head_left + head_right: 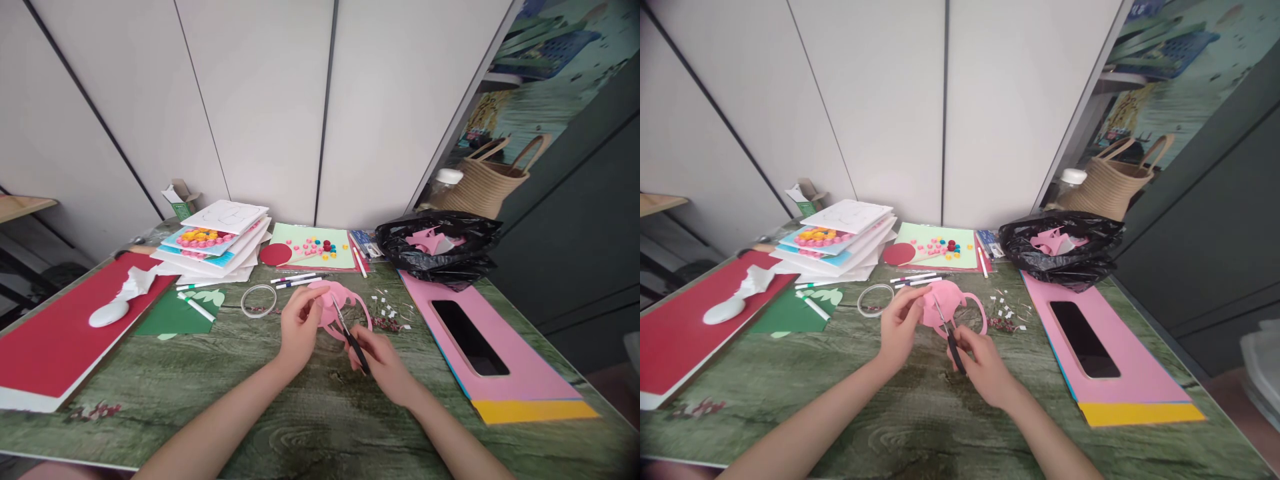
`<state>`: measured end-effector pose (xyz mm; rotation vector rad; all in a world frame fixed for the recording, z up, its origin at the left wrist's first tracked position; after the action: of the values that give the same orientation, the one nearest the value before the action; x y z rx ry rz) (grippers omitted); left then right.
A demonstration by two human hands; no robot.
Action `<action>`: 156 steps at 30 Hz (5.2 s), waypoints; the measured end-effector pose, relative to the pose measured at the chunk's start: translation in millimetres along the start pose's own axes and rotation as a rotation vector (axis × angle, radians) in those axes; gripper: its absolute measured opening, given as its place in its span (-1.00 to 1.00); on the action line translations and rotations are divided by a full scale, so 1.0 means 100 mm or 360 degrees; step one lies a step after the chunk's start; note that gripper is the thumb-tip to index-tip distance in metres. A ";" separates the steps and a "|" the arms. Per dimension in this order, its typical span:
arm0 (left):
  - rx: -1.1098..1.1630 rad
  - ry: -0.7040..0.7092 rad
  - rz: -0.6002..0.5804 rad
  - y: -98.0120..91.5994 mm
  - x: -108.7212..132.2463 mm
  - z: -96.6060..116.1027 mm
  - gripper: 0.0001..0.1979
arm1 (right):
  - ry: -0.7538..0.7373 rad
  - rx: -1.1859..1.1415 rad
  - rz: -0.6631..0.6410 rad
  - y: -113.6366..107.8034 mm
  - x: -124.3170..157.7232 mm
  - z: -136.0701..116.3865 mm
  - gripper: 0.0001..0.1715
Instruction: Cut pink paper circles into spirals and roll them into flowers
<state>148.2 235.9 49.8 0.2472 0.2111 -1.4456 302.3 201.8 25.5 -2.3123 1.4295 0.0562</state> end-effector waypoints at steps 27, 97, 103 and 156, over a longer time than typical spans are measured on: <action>0.0169 -0.0180 0.0076 -0.04 -0.02 -0.03 -0.82 | 0.0056 -0.0061 -0.0063 -0.01 -0.01 -0.02 -0.71; 0.0591 -0.0718 0.0333 -0.13 -0.25 -0.48 -0.70 | 0.0448 0.1157 0.0437 -0.76 -0.02 0.30 -0.65; 0.0758 -0.0888 0.0256 -0.08 -0.25 -0.60 -0.70 | 0.0826 0.1826 0.0131 -0.80 -0.01 0.54 -0.70; -0.0135 -0.0566 -0.0710 0.27 -0.03 -0.32 -0.84 | 0.0243 -0.0417 0.0766 -0.49 -0.05 0.29 -0.67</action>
<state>174.4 251.3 21.5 -0.1390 0.0353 -1.8886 347.2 236.0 16.3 -2.1455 2.1440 0.2223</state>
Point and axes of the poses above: each hand's wrist, its own x-axis away from the middle knuckle, its own y-axis out of the palm, z = x × y, the point moved 4 cm from there along -x, towards the middle knuckle, and after that the axes turned 9 degrees about -y, right-handed, at the moved point
